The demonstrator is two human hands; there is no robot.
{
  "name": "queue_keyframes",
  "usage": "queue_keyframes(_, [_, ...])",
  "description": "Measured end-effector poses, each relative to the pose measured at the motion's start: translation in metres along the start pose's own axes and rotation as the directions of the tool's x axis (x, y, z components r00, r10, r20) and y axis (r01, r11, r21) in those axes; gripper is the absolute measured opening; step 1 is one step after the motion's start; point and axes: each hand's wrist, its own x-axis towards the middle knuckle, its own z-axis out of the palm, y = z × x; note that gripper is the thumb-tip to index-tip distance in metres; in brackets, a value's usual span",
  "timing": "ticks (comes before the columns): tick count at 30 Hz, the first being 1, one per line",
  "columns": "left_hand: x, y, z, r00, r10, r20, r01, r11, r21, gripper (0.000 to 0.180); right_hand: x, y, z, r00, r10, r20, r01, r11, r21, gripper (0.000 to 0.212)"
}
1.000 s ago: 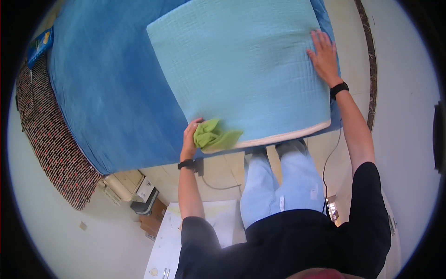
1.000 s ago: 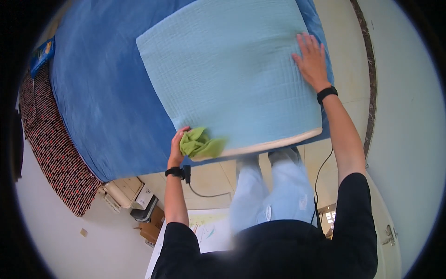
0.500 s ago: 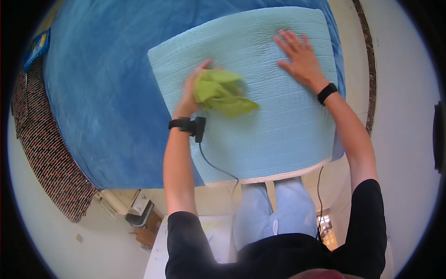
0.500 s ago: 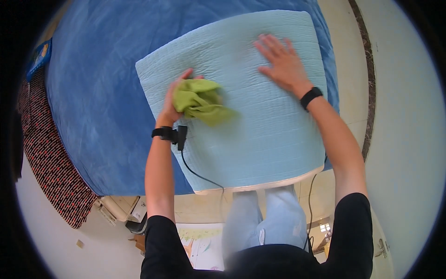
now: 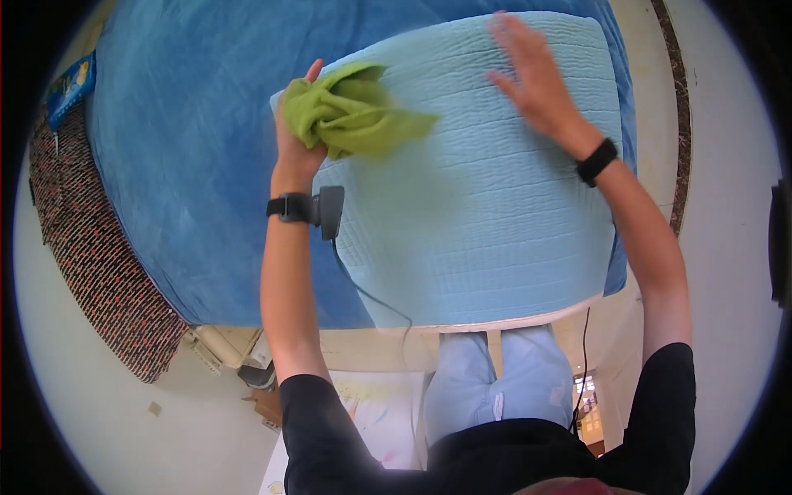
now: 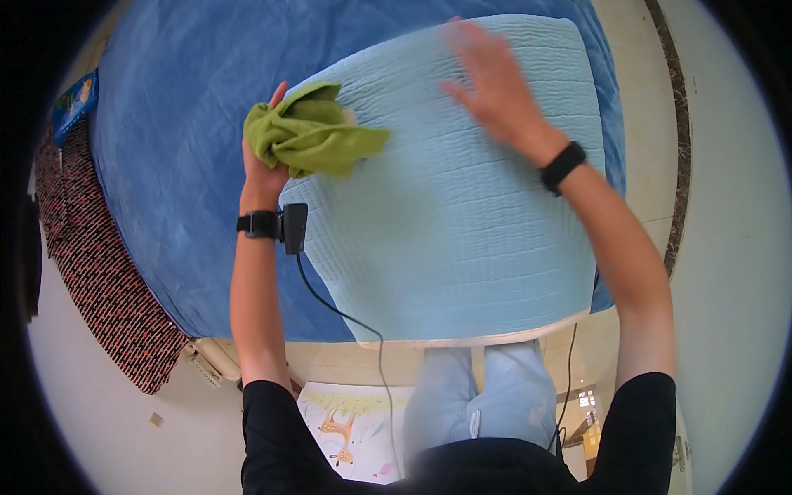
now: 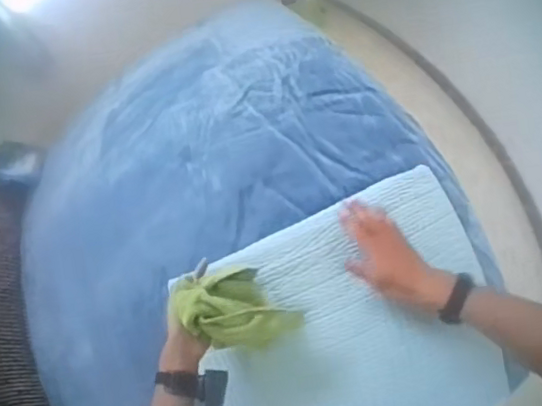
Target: The person wipes a door handle, a decorative wall panel, a tabletop, and a door frame using a green cloth.
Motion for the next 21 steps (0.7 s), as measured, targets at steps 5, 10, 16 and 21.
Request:
queue_keyframes(5, [0.023,0.001,-0.016,0.974,0.017,-0.224,-0.029,0.998,-0.048,0.047,0.004,-0.019,0.029,0.977,-0.046,0.210,0.066,0.994,-0.089,0.058])
queue_keyframes(10, [-0.002,0.034,-0.119,0.932,0.168,-0.321,-0.194,0.980,-0.050,0.041,0.012,0.029,-0.006,0.981,0.174,0.084,-0.153,0.964,-0.217,0.059])
queue_keyframes(16, [-0.112,0.005,-0.200,0.900,0.111,-0.420,-0.102,0.994,0.045,0.042,-0.056,0.099,-0.068,0.918,0.388,0.076,-0.387,0.921,-0.029,0.059])
queue_keyframes(21, [-0.214,-0.065,-0.187,0.865,-0.043,-0.500,0.010,0.998,-0.069,0.043,-0.148,0.064,-0.101,0.797,0.541,0.268,-0.595,0.779,0.198,0.066])
